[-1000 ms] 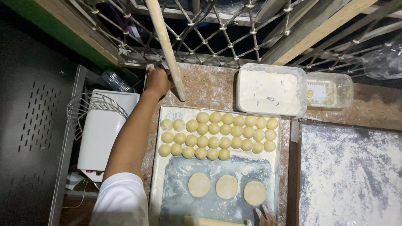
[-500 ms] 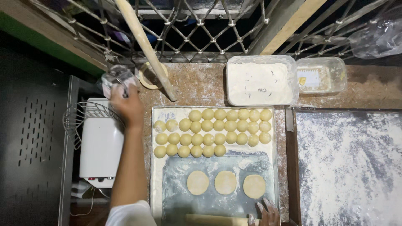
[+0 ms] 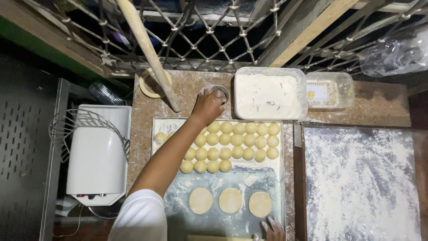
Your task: The person flattens balls of dough using a rolling pin, cuts circular shapes using a donut cutter, and places the resulting donuts onto a floured tray.
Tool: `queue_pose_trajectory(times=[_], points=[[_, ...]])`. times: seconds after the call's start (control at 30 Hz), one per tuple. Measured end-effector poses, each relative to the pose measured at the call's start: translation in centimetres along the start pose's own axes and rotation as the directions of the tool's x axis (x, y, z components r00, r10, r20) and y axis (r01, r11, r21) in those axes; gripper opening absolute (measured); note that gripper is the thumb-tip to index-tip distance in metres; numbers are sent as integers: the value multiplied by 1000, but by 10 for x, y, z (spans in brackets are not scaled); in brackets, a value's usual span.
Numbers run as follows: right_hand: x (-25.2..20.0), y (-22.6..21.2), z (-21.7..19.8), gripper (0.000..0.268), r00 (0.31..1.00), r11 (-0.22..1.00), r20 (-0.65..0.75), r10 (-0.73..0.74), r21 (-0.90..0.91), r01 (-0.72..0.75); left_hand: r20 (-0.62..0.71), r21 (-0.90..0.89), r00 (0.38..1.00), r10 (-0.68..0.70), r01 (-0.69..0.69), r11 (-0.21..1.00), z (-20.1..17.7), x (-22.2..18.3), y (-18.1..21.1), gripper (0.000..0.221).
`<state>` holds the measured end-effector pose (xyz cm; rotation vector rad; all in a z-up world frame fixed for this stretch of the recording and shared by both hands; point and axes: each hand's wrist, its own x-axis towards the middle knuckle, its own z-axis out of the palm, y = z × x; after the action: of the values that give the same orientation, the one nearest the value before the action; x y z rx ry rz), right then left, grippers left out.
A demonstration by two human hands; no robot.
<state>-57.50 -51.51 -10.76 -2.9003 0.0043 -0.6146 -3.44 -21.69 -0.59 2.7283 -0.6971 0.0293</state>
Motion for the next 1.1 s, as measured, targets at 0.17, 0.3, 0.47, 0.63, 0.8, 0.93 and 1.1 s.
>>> queue_pose_trajectory(times=[0.17, 0.3, 0.47, 0.63, 0.8, 0.93, 1.1], points=[[-13, 11, 7, 52, 999, 1000, 33, -13, 14, 12, 196, -143, 980, -44, 73, 987, -76, -24, 26, 61], [12, -14, -19, 50, 996, 999, 80, 28, 24, -30, -335, -212, 930, -154, 85, 974, -110, -57, 3, 36], [35, -32, -31, 44, 998, 994, 17, 54, 99, -55, -802, -287, 486, -347, 195, 938, -116, -92, -100, 28], [48, -51, -53, 47, 980, 985, 126, 151, 66, -161, -234, -167, 905, -355, 322, 932, -71, -113, -185, 33], [65, -54, -70, 55, 953, 996, 301, 48, 63, -70, -282, -72, 946, -158, 143, 987, -61, -149, -217, 30], [92, -70, -92, 47, 970, 990, 241, -18, 143, -18, -559, -310, 761, -328, 176, 934, -132, -203, -132, 13], [93, -67, -85, 49, 996, 996, 78, -38, 89, 31, -485, -166, 838, -248, 191, 967, -111, -334, -3, 27]])
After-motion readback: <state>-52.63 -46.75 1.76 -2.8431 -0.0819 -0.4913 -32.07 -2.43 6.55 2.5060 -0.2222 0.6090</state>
